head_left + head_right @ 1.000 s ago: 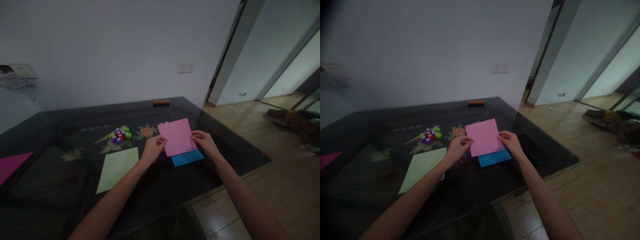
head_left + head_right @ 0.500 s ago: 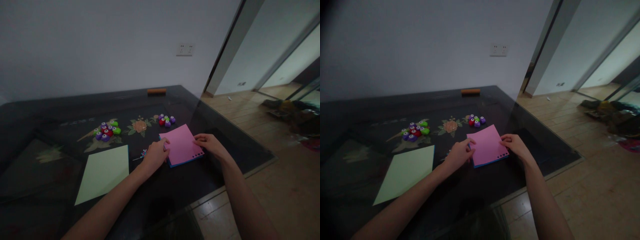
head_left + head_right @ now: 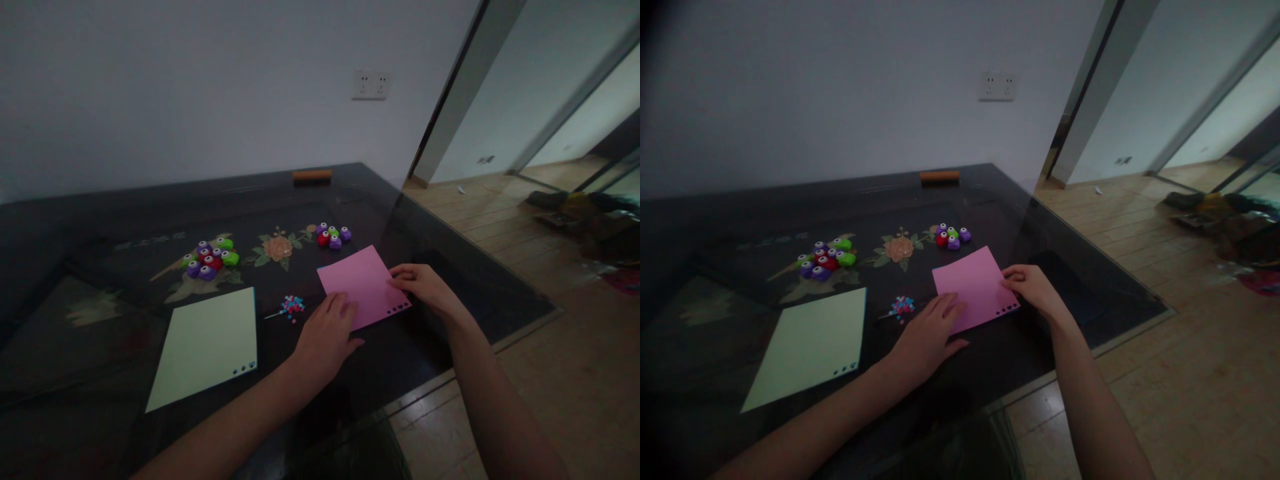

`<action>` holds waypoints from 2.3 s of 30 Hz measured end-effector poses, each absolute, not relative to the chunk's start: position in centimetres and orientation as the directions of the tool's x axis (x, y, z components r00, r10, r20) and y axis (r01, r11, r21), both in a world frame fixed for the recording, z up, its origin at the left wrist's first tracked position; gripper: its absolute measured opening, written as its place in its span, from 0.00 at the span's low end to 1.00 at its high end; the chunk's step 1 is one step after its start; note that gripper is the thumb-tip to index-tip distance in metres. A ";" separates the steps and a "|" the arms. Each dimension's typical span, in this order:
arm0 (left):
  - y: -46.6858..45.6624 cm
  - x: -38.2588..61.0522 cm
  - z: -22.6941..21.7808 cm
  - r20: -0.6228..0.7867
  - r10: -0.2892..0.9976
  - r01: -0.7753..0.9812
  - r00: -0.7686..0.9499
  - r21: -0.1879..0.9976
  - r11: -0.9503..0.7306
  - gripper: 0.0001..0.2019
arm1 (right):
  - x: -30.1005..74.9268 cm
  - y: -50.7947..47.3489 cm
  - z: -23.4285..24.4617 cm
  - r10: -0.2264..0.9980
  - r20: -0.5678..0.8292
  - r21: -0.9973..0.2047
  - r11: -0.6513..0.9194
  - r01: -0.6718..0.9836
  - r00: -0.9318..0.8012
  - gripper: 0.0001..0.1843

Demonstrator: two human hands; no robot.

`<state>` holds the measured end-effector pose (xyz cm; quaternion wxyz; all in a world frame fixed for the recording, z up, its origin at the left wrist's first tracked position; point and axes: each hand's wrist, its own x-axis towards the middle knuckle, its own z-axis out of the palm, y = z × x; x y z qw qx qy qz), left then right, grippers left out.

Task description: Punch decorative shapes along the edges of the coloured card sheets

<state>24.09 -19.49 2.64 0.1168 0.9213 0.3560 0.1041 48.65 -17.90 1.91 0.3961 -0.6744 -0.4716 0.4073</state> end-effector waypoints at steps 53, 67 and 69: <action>-19.4 24.1 1.8 0.131 0.685 0.653 0.716 0.219 -0.725 0.16 | 38.8 -8.8 0.6 0.925 0.221 -0.309 0.367 0.877 -0.309 0.09; -19.4 24.1 2.0 0.108 0.679 0.646 0.726 0.233 -0.727 0.17 | 45.2 -9.3 4.0 0.982 0.117 -0.381 -0.091 0.920 0.146 0.12; -19.4 24.1 2.2 0.091 0.683 0.649 0.724 0.244 -0.721 0.18 | 46.2 -9.4 4.3 0.981 0.018 -0.407 -0.167 0.898 0.191 0.12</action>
